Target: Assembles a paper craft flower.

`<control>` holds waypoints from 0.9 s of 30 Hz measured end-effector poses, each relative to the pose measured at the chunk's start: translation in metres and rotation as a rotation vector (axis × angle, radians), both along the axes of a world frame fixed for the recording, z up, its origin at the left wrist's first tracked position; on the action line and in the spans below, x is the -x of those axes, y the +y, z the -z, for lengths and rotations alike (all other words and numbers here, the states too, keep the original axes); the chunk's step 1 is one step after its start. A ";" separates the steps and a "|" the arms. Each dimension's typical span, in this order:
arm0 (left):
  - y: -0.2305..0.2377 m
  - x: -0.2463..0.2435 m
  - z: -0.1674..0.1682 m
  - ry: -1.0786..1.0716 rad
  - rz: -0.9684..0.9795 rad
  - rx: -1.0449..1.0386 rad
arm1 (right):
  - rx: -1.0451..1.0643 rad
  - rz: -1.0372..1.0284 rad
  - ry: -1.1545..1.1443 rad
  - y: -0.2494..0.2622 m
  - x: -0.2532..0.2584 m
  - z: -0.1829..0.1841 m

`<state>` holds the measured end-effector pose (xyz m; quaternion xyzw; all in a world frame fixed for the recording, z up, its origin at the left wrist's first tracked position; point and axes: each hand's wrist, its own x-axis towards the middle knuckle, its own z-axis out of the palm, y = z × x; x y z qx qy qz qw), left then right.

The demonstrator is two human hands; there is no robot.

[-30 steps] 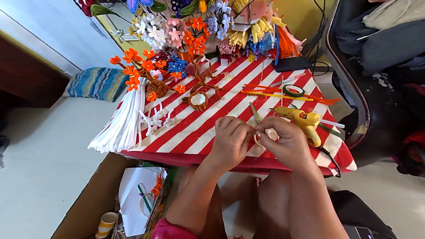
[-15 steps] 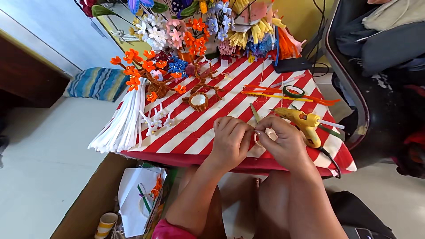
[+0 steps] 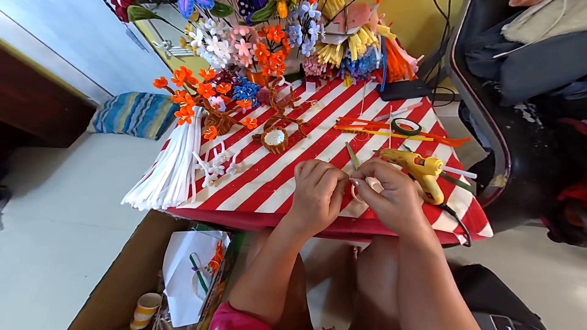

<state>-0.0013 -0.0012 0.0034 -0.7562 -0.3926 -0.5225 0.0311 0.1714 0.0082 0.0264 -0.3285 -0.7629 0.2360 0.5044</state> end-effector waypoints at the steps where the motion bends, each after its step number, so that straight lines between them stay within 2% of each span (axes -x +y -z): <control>1: 0.000 0.000 0.000 -0.005 0.009 0.010 | 0.014 -0.016 0.008 0.000 0.000 0.001; 6: 0.002 0.011 -0.002 -0.120 0.062 0.062 | 0.029 -0.020 0.027 0.001 -0.002 0.002; 9: 0.004 0.023 -0.006 -0.195 0.024 0.086 | 0.032 -0.008 0.080 0.004 -0.009 0.002; 11: -0.001 0.032 -0.012 -0.094 -0.049 0.248 | 0.048 -0.007 0.108 0.005 -0.012 0.001; 15: -0.006 0.042 -0.028 0.290 -0.110 0.774 | 0.058 -0.004 0.118 0.005 -0.014 0.000; 18: -0.005 0.042 -0.023 0.344 -0.106 0.794 | 0.067 -0.016 0.119 0.005 -0.012 0.002; 20: -0.005 0.041 -0.020 0.237 -0.054 0.711 | 0.079 -0.027 0.115 0.006 -0.010 0.002; 24: -0.002 0.030 -0.008 -0.212 0.155 0.499 | 0.090 -0.054 0.130 0.005 0.001 0.004; 27: -0.002 0.017 -0.005 -0.395 0.324 0.471 | 0.082 -0.085 0.168 0.003 0.011 0.006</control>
